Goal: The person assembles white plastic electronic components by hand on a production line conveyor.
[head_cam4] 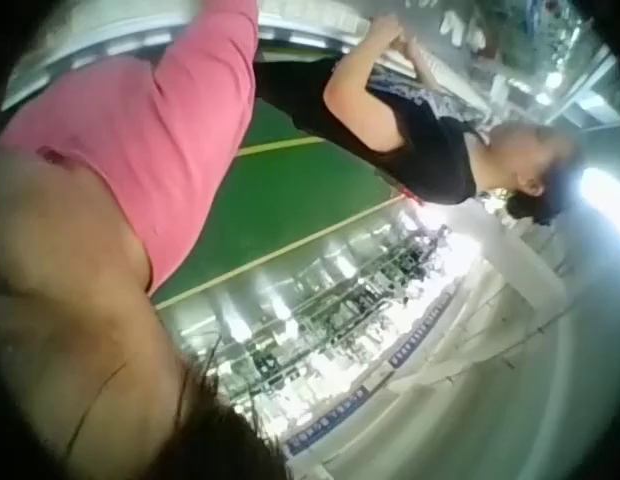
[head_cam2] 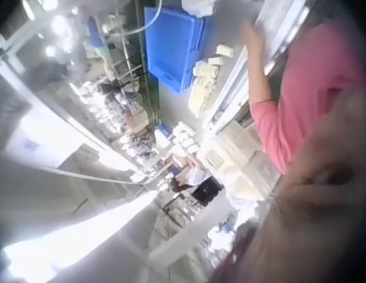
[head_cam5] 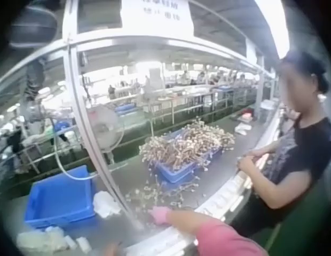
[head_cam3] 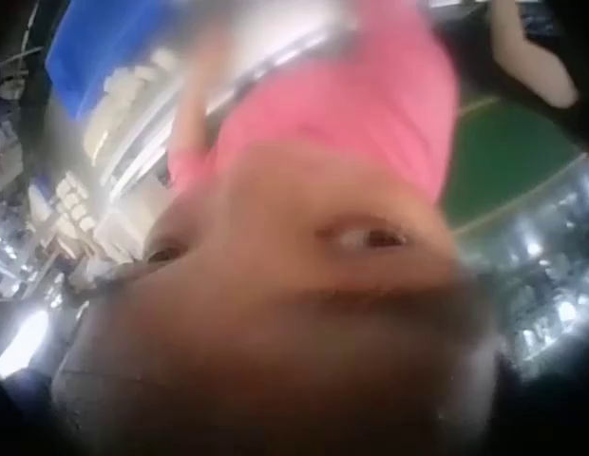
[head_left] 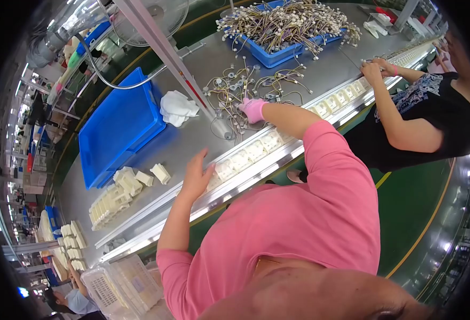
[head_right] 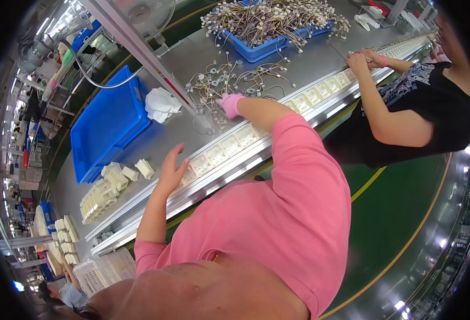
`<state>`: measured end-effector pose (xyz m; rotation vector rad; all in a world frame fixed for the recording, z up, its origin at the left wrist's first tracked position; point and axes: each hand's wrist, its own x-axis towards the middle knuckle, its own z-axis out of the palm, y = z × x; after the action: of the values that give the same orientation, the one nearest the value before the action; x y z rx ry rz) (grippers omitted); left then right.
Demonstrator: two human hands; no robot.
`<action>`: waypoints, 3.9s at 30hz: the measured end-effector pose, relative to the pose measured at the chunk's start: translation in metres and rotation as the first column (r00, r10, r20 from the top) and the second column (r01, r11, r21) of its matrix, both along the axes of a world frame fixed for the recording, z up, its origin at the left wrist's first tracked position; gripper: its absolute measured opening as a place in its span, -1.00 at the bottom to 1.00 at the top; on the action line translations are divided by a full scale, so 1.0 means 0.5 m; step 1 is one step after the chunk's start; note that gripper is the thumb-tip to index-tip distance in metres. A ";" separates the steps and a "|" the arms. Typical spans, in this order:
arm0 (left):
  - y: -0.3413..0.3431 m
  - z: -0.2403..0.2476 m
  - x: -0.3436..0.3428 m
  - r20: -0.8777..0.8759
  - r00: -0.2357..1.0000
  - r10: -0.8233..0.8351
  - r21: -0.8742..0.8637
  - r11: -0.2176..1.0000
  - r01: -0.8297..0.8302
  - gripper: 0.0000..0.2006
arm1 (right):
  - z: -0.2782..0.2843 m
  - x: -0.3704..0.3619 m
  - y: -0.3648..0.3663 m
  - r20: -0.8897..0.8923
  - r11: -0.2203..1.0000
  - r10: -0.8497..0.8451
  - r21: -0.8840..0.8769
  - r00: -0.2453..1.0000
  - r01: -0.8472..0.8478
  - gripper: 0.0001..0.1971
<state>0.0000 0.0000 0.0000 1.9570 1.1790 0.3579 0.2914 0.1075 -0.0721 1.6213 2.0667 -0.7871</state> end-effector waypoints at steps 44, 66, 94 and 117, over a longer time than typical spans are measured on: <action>0.353 0.161 0.255 0.635 0.281 0.720 -0.773 0.587 0.242 -0.65 | 0.401 -0.068 -0.015 -0.261 0.149 0.177 0.960 0.949 0.236 -0.59; 0.348 0.192 0.294 0.390 0.921 0.016 0.006 1.000 -0.020 -0.66 | 0.402 0.031 -0.002 -0.630 0.634 0.208 0.669 0.748 0.387 -0.69; 0.065 0.046 0.093 -0.015 0.980 0.197 0.528 0.834 -0.160 -0.83 | 0.198 -0.153 -0.129 -0.408 0.645 0.550 0.762 0.729 -0.059 -0.84; 0.082 0.035 0.057 -0.034 0.976 0.213 0.555 0.816 -0.159 -0.90 | 0.268 -0.189 -0.036 -0.197 0.789 0.574 0.390 0.794 -0.474 -0.76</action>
<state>0.0284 0.0411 0.0177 2.3713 1.4520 0.7901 0.1970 0.0897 0.0619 0.9773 2.8177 -0.5349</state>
